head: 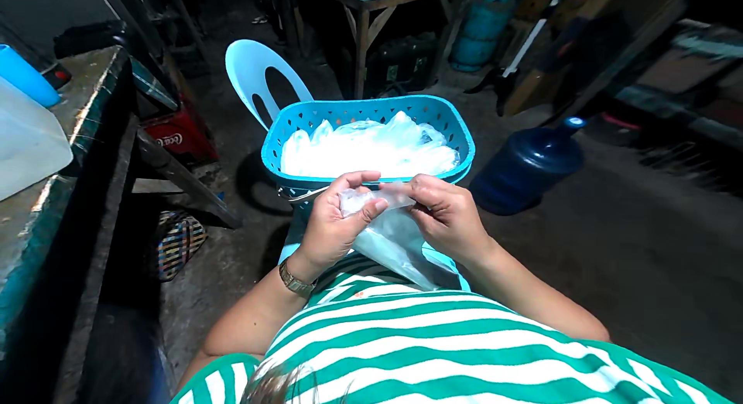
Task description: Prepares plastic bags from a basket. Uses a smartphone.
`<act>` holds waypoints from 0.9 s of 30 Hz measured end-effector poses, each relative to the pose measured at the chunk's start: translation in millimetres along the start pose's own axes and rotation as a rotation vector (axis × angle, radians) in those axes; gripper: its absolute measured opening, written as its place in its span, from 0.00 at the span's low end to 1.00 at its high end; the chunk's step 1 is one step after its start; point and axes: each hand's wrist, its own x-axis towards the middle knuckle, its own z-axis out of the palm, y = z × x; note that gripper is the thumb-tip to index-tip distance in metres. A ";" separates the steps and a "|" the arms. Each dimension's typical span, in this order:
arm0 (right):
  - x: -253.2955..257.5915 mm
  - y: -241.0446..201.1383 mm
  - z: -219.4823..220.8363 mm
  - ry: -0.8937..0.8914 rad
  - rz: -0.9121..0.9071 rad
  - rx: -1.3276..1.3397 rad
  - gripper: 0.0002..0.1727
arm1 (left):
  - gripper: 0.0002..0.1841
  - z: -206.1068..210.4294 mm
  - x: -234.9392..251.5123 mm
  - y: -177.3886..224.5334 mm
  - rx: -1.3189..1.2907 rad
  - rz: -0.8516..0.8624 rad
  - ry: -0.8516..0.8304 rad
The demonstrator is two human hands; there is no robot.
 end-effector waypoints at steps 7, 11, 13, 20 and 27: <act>-2.3 -1.0 0.3 0.008 0.093 0.065 0.17 | 0.10 -2.2 1.5 -4.7 -0.048 -0.023 -0.110; -3.0 -2.0 -0.8 0.031 0.107 0.153 0.17 | 0.12 -8.3 1.7 -7.0 -0.095 0.061 -0.243; -2.8 -3.8 -2.3 0.020 0.115 0.198 0.16 | 0.11 -8.6 1.1 -7.9 -0.224 0.028 -0.273; -0.7 -5.7 -4.0 0.089 0.334 0.603 0.11 | 0.06 -10.4 -1.8 -5.3 -0.218 -0.167 -0.413; -17.7 7.5 -2.2 -0.535 0.419 1.247 0.13 | 0.09 -25.3 -2.6 -4.4 -0.582 -0.189 -0.486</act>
